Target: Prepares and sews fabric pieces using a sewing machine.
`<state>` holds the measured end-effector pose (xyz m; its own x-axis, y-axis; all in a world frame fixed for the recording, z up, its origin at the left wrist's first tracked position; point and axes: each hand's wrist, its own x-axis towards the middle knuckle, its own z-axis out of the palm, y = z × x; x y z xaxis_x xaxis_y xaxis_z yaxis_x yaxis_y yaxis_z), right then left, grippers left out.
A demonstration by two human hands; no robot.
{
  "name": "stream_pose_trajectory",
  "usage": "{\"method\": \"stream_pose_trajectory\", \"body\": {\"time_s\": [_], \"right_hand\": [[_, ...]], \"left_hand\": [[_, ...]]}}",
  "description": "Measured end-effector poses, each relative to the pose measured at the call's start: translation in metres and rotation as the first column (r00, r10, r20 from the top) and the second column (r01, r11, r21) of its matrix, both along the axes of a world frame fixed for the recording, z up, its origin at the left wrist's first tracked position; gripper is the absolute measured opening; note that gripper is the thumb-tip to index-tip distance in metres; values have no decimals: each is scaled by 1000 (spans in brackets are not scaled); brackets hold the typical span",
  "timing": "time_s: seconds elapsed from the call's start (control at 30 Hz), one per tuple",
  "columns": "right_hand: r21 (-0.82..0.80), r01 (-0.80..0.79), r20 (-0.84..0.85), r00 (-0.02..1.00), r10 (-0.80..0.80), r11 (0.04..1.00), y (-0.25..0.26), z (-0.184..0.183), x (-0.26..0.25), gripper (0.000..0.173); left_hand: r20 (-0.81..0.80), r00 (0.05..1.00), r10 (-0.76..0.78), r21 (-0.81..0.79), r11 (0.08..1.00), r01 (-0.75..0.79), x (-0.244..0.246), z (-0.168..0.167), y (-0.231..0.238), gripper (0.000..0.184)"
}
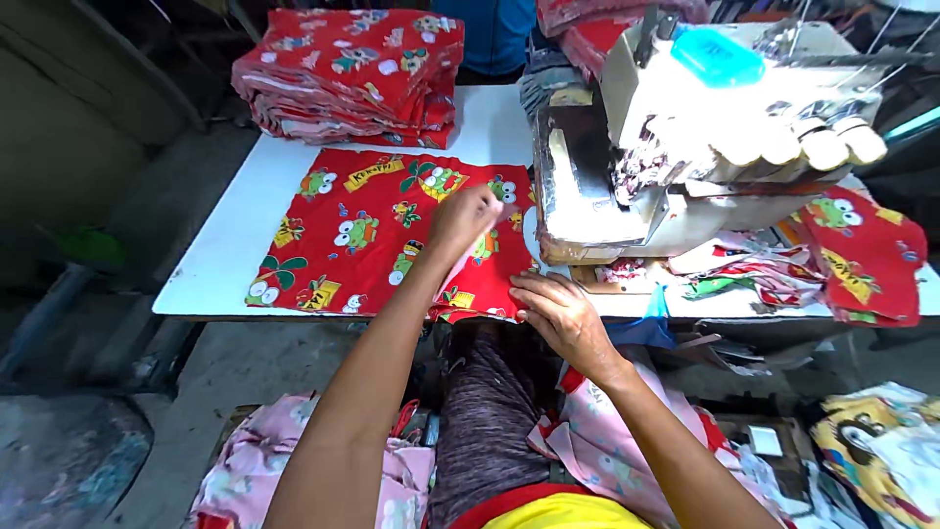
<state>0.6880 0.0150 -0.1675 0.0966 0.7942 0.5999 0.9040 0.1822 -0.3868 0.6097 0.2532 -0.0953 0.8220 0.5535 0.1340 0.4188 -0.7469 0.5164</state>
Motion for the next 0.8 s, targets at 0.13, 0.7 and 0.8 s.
{"method": "stream_pose_trajectory", "body": {"time_s": [0.13,0.7,0.8], "right_hand": [[-4,1,-13,1000,-1,1000,0,-2,0,28],[-155,66,41,997,-60,986,21,3,-10,46],[-146,-25,-115,993,8,989,10,8,-8,40]], "left_hand": [[234,831,504,-271,855,-442,-31,5,42,51],[323,730,602,-359,792,-494,-112,-7,68,34],[441,538,719,-597,682,-422,-139,6,79,40]]}}
